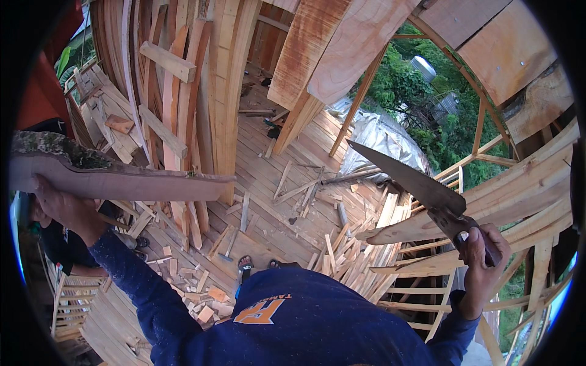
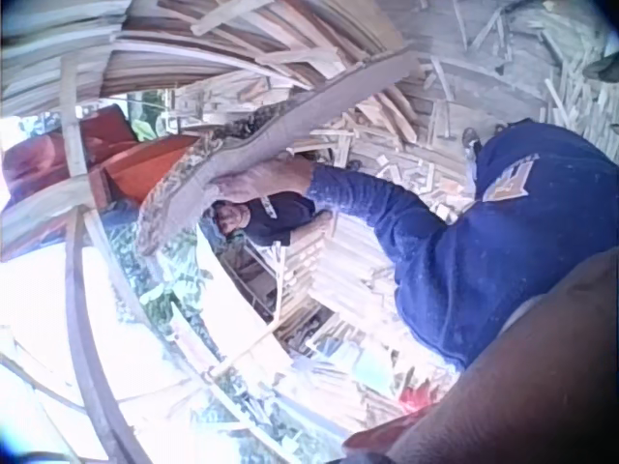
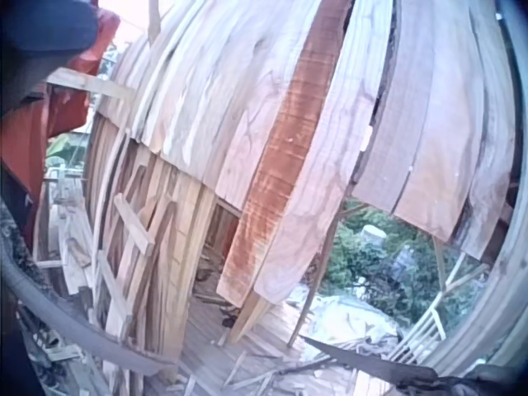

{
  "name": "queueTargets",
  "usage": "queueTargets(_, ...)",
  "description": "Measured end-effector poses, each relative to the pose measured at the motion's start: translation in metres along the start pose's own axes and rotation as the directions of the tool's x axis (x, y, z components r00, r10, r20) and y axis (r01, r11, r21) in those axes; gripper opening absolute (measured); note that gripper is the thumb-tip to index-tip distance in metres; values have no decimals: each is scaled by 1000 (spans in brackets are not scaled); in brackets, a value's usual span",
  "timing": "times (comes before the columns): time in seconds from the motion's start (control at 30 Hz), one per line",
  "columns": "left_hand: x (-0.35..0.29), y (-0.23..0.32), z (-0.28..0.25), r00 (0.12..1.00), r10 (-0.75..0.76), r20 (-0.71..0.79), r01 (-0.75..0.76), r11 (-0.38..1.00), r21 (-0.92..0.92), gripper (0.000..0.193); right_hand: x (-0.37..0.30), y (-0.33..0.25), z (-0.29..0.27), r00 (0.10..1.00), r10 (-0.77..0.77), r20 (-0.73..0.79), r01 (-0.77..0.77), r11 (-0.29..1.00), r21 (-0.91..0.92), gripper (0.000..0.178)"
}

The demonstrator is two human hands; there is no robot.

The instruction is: The person saws through a curved wooden board using a hand saw and then removes the cut piece.

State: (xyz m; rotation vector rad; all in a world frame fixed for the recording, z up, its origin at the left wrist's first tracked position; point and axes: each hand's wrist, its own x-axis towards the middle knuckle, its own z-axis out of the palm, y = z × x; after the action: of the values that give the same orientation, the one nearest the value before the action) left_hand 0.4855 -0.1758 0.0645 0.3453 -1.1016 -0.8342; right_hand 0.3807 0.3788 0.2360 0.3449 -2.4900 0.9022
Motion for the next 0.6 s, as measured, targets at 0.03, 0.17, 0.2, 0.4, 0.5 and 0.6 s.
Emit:
queueTargets(0.03,-30,2,6,995,-37,88,30,996,88,45,3,-3,-4,999,-42,-15,42,999,-20,24)
queueTargets(0.17,-164,-20,24,886,-204,416,-14,886,463,32,8,-37,-31,943,-303,-135,251,918,-307,18)
queueTargets(0.2,-183,-27,15,819,-193,540,-203,783,588,24,10,-47,-36,932,-328,-154,264,906,-330,18)
queueTargets(0.4,-260,-90,-44,735,-430,524,-168,633,756,32,5,-50,-69,815,-520,-255,397,822,-408,24)
queueTargets(0.5,-289,-116,-43,738,-497,455,-4,672,741,35,-11,-60,-74,842,-453,-293,294,840,-456,31)
queueTargets(0.6,-310,-120,-52,718,-591,368,78,593,801,39,-16,-82,-52,854,-447,-264,209,762,-613,32)
